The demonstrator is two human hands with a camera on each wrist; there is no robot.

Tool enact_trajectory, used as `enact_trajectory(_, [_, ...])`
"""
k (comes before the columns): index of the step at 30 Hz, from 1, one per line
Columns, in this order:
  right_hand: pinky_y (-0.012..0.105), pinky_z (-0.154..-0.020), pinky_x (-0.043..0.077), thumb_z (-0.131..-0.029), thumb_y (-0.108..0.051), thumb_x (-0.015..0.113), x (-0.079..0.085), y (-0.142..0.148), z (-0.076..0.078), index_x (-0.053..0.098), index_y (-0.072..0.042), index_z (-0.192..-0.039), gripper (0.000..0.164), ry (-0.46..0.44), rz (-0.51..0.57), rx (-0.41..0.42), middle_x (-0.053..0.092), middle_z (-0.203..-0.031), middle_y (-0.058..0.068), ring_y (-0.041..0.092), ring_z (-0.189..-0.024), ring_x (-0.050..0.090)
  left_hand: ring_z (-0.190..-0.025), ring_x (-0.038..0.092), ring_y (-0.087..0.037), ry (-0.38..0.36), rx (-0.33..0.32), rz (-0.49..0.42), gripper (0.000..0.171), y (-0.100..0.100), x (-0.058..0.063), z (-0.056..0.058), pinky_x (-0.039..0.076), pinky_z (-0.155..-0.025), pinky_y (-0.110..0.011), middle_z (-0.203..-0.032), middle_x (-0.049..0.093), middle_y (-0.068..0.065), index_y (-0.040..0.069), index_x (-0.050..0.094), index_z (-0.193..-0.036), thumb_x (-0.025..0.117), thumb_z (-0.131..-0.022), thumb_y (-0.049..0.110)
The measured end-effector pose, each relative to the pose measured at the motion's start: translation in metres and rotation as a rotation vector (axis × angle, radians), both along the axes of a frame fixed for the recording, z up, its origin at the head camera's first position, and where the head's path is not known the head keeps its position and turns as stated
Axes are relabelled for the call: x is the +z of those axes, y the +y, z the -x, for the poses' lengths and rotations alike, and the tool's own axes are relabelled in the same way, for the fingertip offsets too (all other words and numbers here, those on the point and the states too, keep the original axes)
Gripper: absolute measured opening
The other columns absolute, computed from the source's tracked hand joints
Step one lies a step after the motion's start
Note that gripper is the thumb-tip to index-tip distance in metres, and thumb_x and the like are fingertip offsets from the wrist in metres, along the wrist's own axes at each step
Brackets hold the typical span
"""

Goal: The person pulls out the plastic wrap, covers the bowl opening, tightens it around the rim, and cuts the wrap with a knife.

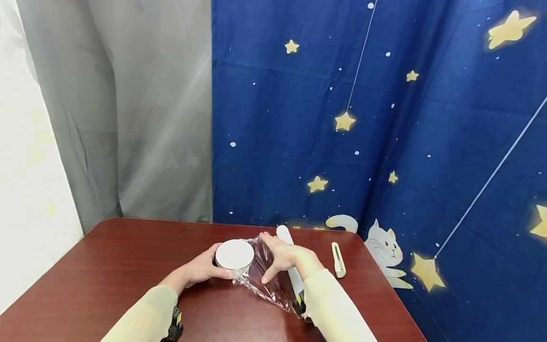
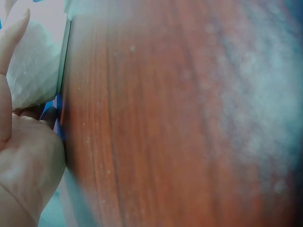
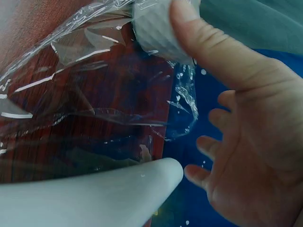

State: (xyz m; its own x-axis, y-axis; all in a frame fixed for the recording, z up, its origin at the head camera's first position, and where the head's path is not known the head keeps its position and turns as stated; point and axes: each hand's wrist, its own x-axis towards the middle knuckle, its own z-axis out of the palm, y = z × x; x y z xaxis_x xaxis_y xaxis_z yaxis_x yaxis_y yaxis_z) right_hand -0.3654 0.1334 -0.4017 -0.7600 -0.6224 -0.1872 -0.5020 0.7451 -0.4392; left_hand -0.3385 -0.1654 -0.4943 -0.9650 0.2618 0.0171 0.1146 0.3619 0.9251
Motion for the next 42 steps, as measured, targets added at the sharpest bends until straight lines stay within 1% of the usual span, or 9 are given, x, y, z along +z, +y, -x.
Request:
enact_trajectory(10, [0.059, -0.133, 0.031, -0.073, -0.035, 0.104, -0.016, -0.01, 0.002, 0.03, -0.012, -0.173, 0.127, 0.051, -0.141, -0.086, 0.04, -0.176, 0.015, 0.037, -0.165, 0.036, -0.137, 0.057, -0.029, 0.012, -0.013, -0.001, 0.109, 0.0, -0.004, -0.001, 0.044, -0.118, -0.054, -0.151, 0.062, -0.013, 0.007, 0.044, -0.162, 0.104, -0.073, 0.028])
enact_trajectory(16, [0.055, -0.12, 0.038, -0.071, -0.038, 0.105, -0.026, -0.018, 0.004, 0.031, -0.009, -0.172, 0.128, 0.125, -0.149, -0.111, 0.075, -0.141, -0.003, 0.031, -0.141, 0.055, -0.136, 0.058, -0.03, 0.01, -0.007, -0.007, 0.107, -0.001, -0.004, -0.003, 0.044, -0.119, -0.058, -0.151, 0.063, -0.013, 0.007, 0.045, -0.161, 0.104, -0.073, 0.025])
enact_trajectory(19, [0.053, -0.112, 0.039, -0.07, -0.038, 0.105, -0.032, -0.022, 0.007, 0.031, -0.007, -0.172, 0.129, 0.147, -0.154, -0.14, 0.075, -0.139, 0.0, 0.031, -0.134, 0.055, -0.138, 0.056, -0.031, 0.006, -0.009, -0.008, 0.107, -0.001, -0.004, -0.004, 0.042, -0.12, -0.062, -0.151, 0.063, -0.013, 0.007, 0.045, -0.161, 0.103, -0.074, 0.025])
enact_trajectory(22, [0.055, -0.108, 0.041, -0.073, -0.039, 0.103, -0.039, -0.026, 0.013, 0.054, -0.01, -0.16, 0.105, 0.189, -0.171, -0.147, 0.074, -0.138, 0.006, 0.031, -0.127, 0.055, -0.138, 0.055, -0.033, 0.004, -0.005, -0.009, 0.107, 0.0, -0.004, -0.004, 0.041, -0.12, -0.064, -0.151, 0.062, -0.013, 0.007, 0.045, -0.161, 0.104, -0.073, 0.024])
enact_trajectory(25, [0.051, -0.1, 0.045, -0.075, -0.039, 0.102, -0.042, -0.03, 0.014, 0.078, -0.013, -0.13, 0.066, 0.258, -0.169, -0.133, 0.077, -0.121, 0.006, 0.028, -0.114, 0.056, -0.139, 0.055, -0.032, -0.001, -0.003, -0.007, 0.108, 0.0, -0.004, -0.003, 0.041, -0.12, -0.064, -0.152, 0.062, -0.012, 0.008, 0.045, -0.161, 0.104, -0.073, 0.027])
enact_trajectory(31, [0.036, -0.087, 0.05, -0.075, -0.036, 0.102, -0.043, -0.041, 0.014, 0.081, -0.014, -0.097, 0.037, 0.36, -0.131, -0.121, 0.069, -0.09, -0.001, 0.02, -0.092, 0.056, -0.138, 0.057, -0.031, 0.009, -0.017, 0.007, 0.11, -0.001, -0.001, 0.001, 0.043, -0.12, -0.061, -0.154, 0.061, -0.014, 0.007, 0.043, -0.162, 0.104, -0.074, 0.031])
enact_trajectory(34, [0.029, -0.073, 0.058, -0.08, -0.024, 0.1, -0.048, -0.046, 0.014, 0.076, -0.011, -0.089, 0.029, 0.249, -0.027, -0.181, 0.072, -0.077, -0.001, 0.011, -0.071, 0.064, -0.139, 0.055, -0.033, 0.011, -0.02, 0.013, 0.11, -0.001, 0.0, 0.001, 0.042, -0.12, -0.062, -0.154, 0.06, -0.014, 0.007, 0.043, -0.162, 0.104, -0.074, 0.031])
enact_trajectory(38, [0.028, -0.055, 0.062, -0.082, 0.001, 0.092, -0.056, -0.051, 0.01, 0.071, -0.005, -0.084, 0.022, -0.027, 0.209, -0.304, 0.072, -0.067, 0.006, 0.012, -0.053, 0.071, -0.141, 0.049, -0.036, 0.001, -0.009, 0.021, 0.11, -0.001, 0.0, 0.0, 0.04, -0.12, -0.065, -0.154, 0.059, -0.014, 0.008, 0.044, -0.162, 0.104, -0.073, 0.032])
enact_trajectory(42, [0.029, -0.067, 0.066, -0.083, 0.013, 0.079, -0.057, -0.051, 0.005, 0.072, 0.004, -0.089, 0.013, -0.3, 0.452, -0.386, 0.074, -0.078, 0.012, 0.014, -0.065, 0.076, -0.142, 0.047, -0.036, -0.01, -0.001, 0.022, 0.111, -0.001, 0.0, -0.001, 0.039, -0.12, -0.066, -0.154, 0.059, -0.013, 0.009, 0.044, -0.162, 0.104, -0.072, 0.033])
